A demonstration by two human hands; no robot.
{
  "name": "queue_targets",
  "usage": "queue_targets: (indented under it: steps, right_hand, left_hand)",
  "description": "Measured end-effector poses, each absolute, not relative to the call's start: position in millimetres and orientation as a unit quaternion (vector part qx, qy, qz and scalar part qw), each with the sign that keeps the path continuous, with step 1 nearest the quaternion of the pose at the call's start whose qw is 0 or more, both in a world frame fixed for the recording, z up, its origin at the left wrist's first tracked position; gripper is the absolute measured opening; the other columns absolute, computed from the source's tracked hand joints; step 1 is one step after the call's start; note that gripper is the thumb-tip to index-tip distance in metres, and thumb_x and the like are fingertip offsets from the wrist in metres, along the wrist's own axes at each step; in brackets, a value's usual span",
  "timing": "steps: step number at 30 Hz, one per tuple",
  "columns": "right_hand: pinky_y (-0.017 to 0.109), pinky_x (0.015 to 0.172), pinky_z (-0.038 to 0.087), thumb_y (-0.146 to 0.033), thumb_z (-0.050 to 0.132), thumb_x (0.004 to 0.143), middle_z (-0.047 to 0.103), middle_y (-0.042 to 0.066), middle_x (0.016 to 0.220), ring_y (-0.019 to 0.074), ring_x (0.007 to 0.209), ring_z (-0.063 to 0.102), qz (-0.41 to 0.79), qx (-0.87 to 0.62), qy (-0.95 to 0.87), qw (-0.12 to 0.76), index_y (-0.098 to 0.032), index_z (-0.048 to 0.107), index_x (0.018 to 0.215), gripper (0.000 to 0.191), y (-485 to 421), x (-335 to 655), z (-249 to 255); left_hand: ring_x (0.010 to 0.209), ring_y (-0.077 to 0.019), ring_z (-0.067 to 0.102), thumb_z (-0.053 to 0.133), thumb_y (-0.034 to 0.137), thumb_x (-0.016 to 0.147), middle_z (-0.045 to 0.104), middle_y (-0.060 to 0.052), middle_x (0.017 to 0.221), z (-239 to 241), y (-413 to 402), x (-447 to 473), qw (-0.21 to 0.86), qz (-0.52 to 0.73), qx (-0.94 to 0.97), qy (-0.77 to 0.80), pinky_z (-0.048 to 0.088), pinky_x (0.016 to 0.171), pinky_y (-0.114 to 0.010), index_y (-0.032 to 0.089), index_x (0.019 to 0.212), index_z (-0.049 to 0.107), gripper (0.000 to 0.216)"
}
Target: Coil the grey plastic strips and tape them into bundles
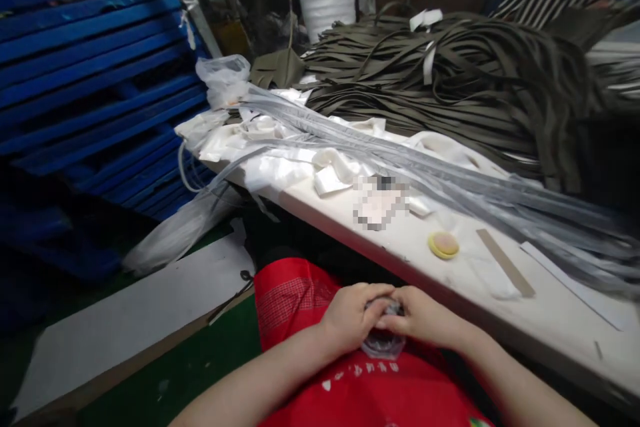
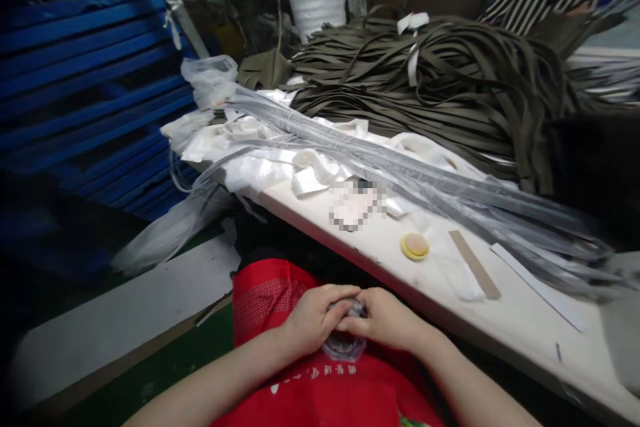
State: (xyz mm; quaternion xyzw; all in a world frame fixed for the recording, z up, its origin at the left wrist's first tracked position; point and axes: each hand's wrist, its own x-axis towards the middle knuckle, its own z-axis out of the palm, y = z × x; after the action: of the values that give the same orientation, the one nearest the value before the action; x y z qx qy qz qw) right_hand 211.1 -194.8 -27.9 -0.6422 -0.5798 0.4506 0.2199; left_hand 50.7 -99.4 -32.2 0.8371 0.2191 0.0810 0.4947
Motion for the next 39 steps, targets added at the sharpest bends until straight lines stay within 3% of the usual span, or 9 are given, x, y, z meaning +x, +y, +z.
queue_targets:
  steps: [4, 7, 9, 12, 15, 21, 25, 31, 39]
  right_hand:
    - [0.026, 0.066, 0.046, -0.04, 0.057, 0.088, 0.068, 0.002, 0.083, 0.0166, 0.071, 0.06, 0.316, -0.744, -0.515, 0.285, -0.021, 0.065, 0.102, 0.025, -230.5, 234.1, -12.5]
    - [0.029, 0.068, 0.046, -0.041, 0.049, 0.092, 0.067, 0.004, 0.088, 0.0174, 0.072, 0.06, 0.085, -0.846, -0.424, 0.311, -0.021, 0.063, 0.095, 0.025, -258.6, 277.2, -7.3]
    - [0.032, 0.068, 0.046, -0.038, 0.049, 0.091, 0.066, 0.006, 0.088, 0.019, 0.071, 0.06, -0.043, -0.889, -0.376, 0.26, -0.021, 0.063, 0.092, 0.022, -271.9, 308.3, -12.9]
    - [0.036, 0.075, 0.046, -0.035, 0.051, 0.089, 0.066, 0.009, 0.093, 0.0243, 0.083, 0.061, -0.127, -0.911, -0.366, 0.14, -0.019, 0.064, 0.097, 0.022, -278.8, 340.8, -29.0]
    - [0.038, 0.079, 0.046, -0.034, 0.051, 0.089, 0.064, 0.011, 0.092, 0.027, 0.089, 0.06, -0.139, -0.906, -0.395, 0.054, -0.018, 0.067, 0.096, 0.023, -274.4, 352.2, -40.5]
    - [0.036, 0.067, 0.042, -0.021, 0.045, 0.09, 0.063, 0.013, 0.078, 0.0255, 0.074, 0.061, -0.125, -0.905, -0.405, -0.034, -0.018, 0.067, 0.076, 0.027, -269.2, 369.0, -35.9]
    - [0.034, 0.062, 0.041, -0.031, 0.043, 0.095, 0.067, 0.009, 0.086, 0.0228, 0.07, 0.061, -0.167, -0.916, -0.365, 0.012, -0.019, 0.068, 0.082, 0.03, -278.0, 377.6, -28.5]
    - [0.035, 0.075, 0.043, -0.036, 0.043, 0.096, 0.069, 0.009, 0.089, 0.0239, 0.083, 0.061, -0.203, -0.881, -0.426, 0.039, -0.018, 0.072, 0.092, 0.035, -300.7, 357.7, -34.5]
    - [0.033, 0.072, 0.049, -0.053, 0.054, 0.087, 0.071, 0.005, 0.091, 0.0214, 0.082, 0.065, -0.083, -0.901, -0.343, 0.251, -0.022, 0.076, 0.088, 0.038, -314.2, 362.6, -52.7]
  left_hand:
    - [0.088, -0.017, 0.064, 0.041, 0.036, 0.096, 0.072, -0.004, 0.092, -42.5, -96.6, 38.9, 0.52, 0.072, 0.813, 0.252, 0.048, 0.082, -0.025, 0.022, 0.099, 0.072, 0.035]
    - [0.073, -0.0155, 0.063, 0.044, 0.041, 0.093, 0.069, -0.004, 0.083, -42.5, -89.1, 35.4, 0.559, 0.037, 0.786, 0.263, 0.048, 0.072, -0.023, 0.019, 0.091, 0.069, 0.034]
    - [0.063, -0.0137, 0.059, 0.043, 0.043, 0.093, 0.065, -0.003, 0.078, -40.4, -87.9, 37.3, 0.576, 0.016, 0.77, 0.273, 0.047, 0.064, -0.022, 0.017, 0.086, 0.065, 0.035]
    - [0.063, -0.0144, 0.057, 0.041, 0.045, 0.093, 0.059, -0.001, 0.072, -39.3, -89.9, 43.5, 0.582, 0.007, 0.762, 0.282, 0.045, 0.061, -0.022, 0.018, 0.076, 0.059, 0.037]
    - [0.064, -0.0147, 0.057, 0.041, 0.046, 0.093, 0.057, 0.0, 0.072, -42.0, -91.3, 48.3, 0.592, 0.004, 0.755, 0.282, 0.044, 0.06, -0.022, 0.019, 0.075, 0.057, 0.036]
    - [0.056, -0.0112, 0.053, 0.043, 0.049, 0.092, 0.052, 0.003, 0.07, -46.9, -89.9, 45.1, 0.652, -0.002, 0.701, 0.29, 0.041, 0.056, -0.021, 0.017, 0.077, 0.053, 0.036]
    - [0.057, -0.011, 0.053, 0.043, 0.049, 0.092, 0.052, 0.003, 0.07, -44.2, -90.5, 41.3, 0.655, 0.008, 0.692, 0.304, 0.04, 0.056, -0.021, 0.016, 0.078, 0.054, 0.037]
    - [0.057, -0.0114, 0.053, 0.043, 0.048, 0.092, 0.053, 0.002, 0.071, -40.8, -91.2, 40.7, 0.645, 0.018, 0.701, 0.304, 0.041, 0.057, -0.022, 0.016, 0.079, 0.055, 0.036]
    - [0.059, -0.0129, 0.054, 0.043, 0.049, 0.092, 0.055, 0.002, 0.068, -45.4, -93.9, 41.8, 0.64, -0.004, 0.705, 0.307, 0.042, 0.058, -0.021, 0.018, 0.077, 0.057, 0.037]
